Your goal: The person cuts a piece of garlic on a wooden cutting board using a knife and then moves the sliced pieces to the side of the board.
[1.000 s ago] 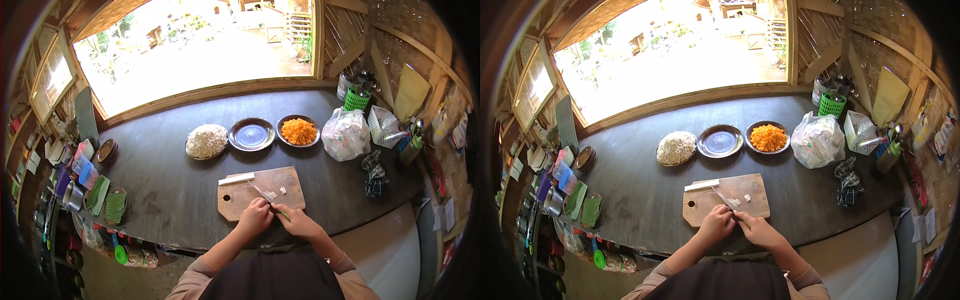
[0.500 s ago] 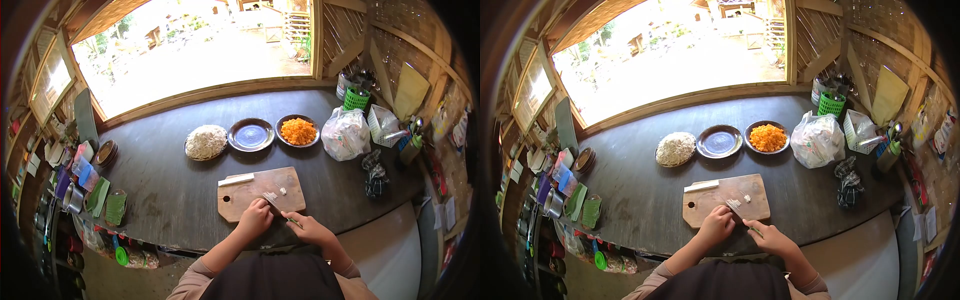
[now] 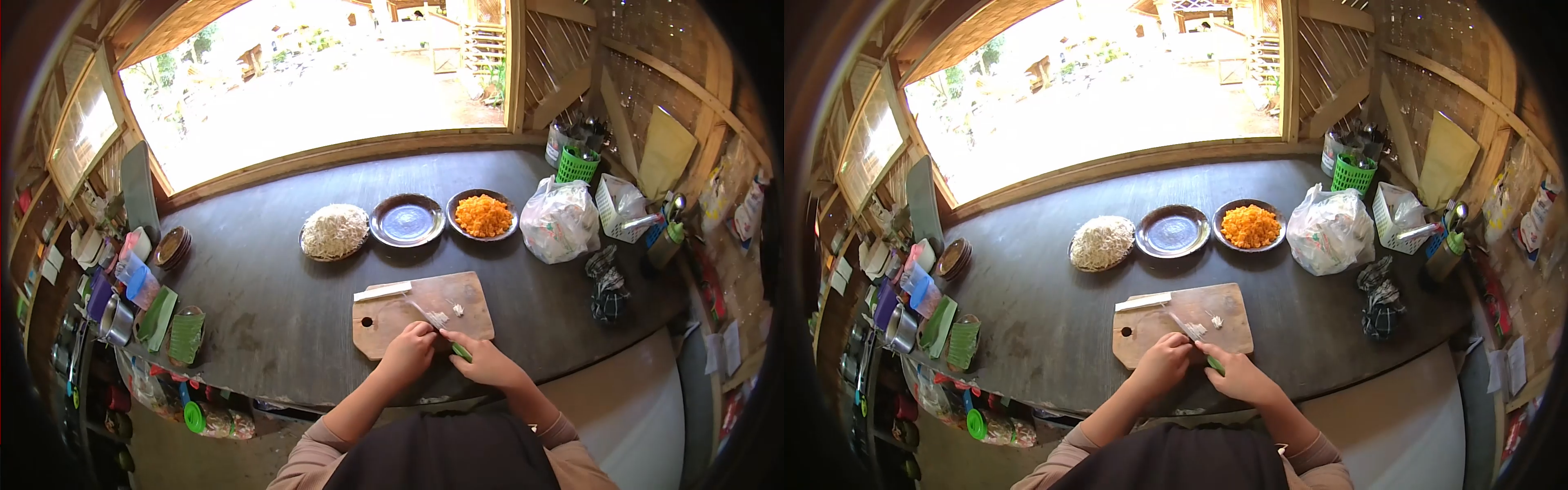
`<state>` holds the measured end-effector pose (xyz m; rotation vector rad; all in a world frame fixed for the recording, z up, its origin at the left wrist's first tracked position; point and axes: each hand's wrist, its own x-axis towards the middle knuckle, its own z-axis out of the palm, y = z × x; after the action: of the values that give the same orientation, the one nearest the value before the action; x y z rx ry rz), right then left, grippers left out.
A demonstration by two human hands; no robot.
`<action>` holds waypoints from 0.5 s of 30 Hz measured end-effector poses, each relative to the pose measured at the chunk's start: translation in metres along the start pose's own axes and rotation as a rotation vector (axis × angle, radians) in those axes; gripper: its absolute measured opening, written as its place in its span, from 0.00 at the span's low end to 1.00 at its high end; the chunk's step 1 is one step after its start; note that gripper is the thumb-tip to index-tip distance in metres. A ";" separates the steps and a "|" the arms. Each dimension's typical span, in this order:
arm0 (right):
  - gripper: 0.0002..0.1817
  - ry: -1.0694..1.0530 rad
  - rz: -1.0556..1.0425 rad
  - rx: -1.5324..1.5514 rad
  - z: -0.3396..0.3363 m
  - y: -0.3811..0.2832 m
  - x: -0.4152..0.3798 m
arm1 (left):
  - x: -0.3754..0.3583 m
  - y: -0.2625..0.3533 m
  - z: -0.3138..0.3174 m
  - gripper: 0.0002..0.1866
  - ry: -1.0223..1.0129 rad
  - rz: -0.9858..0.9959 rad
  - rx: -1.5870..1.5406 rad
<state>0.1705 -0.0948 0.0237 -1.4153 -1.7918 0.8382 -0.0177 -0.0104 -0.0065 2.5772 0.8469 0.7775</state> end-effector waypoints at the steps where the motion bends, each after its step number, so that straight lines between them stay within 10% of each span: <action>1: 0.26 -0.042 0.127 0.041 -0.004 -0.005 -0.001 | 0.000 -0.002 -0.002 0.13 -0.044 0.037 0.047; 15: 0.26 0.020 0.266 0.174 -0.015 -0.010 -0.023 | 0.015 -0.007 -0.003 0.20 -0.196 0.130 0.161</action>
<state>0.1816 -0.1182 0.0368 -1.5602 -1.4955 1.0846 -0.0128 0.0044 -0.0010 2.8173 0.7147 0.4961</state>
